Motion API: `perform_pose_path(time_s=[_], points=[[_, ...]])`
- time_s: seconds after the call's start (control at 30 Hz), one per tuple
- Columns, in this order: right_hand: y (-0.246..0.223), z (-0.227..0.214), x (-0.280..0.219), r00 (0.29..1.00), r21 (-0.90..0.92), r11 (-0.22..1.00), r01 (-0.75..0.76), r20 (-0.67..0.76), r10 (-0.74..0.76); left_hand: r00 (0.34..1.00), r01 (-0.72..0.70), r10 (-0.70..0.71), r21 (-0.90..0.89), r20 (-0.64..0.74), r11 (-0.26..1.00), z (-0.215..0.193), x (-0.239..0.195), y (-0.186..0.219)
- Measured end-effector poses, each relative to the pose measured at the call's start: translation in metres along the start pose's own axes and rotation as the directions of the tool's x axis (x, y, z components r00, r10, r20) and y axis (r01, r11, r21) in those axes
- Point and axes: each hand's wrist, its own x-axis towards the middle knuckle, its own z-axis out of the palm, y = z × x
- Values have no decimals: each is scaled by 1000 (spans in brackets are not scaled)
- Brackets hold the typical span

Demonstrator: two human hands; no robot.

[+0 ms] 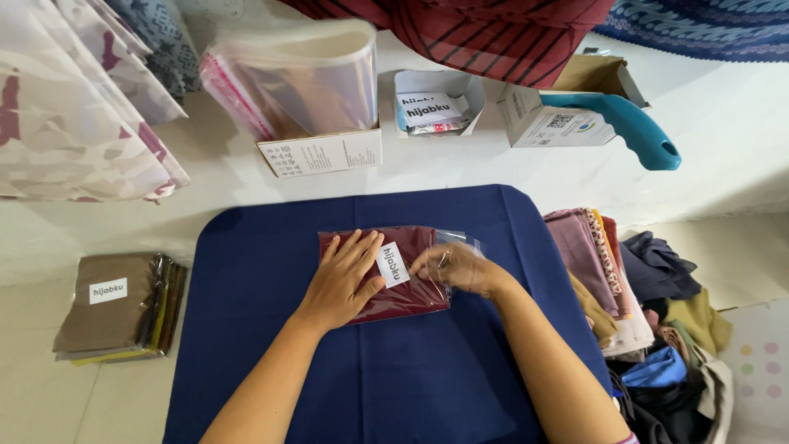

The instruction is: The person folds a maroon piece of clothing inside a clear plastic bag on a blue surface. They then place a white label on the bag, smooth it down, and fold the bag closed before placing it on a stack of similar packages.

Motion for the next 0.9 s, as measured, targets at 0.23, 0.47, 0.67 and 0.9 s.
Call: perform_pose_path(time_s=[0.23, 0.47, 0.67, 0.9], points=[[-22, 4, -5, 999, 15, 999, -38, 18, 38, 1000, -2, 2, 2, 4, 1000, 1, 0, -1], [-11, -1, 0, 995, -78, 996, 42, 97, -34, 1000, 7, -7, 0, 11, 1000, 0, 1, 0], [-15, -4, -3, 993, -137, 990, 45, 113, -30, 1000, 21, -20, -29, 23, 999, 1, 1, -1], [-10, -1, -2, 991, -119, 989, 87, 107, -74, 997, 64, -69, -158, -28, 985, -5, 2, 5]])
